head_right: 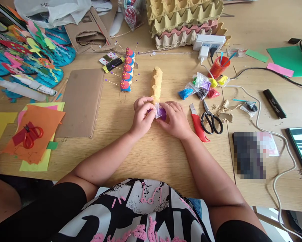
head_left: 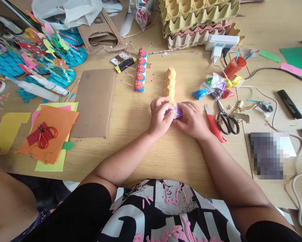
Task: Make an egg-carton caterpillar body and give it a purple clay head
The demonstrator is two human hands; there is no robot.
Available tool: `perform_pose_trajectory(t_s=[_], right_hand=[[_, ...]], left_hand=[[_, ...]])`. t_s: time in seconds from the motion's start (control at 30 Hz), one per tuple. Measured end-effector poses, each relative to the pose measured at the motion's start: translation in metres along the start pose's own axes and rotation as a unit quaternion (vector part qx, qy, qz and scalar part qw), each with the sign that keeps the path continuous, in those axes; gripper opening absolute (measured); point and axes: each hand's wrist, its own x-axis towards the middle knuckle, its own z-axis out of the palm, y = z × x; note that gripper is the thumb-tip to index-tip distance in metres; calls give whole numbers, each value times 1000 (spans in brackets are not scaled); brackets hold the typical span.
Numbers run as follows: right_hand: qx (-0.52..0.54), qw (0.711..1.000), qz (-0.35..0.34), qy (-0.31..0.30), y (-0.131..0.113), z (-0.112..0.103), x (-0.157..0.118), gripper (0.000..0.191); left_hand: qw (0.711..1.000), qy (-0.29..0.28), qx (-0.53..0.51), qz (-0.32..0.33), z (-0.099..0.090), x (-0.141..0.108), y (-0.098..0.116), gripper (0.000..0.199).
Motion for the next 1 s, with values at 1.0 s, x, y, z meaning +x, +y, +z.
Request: perform_pose_trajectory(t_s=[1.0], right_hand=[[34,997,23,71,-2,2,1,26]], left_hand=[[999,28,26,12,-4,5,-4,17]])
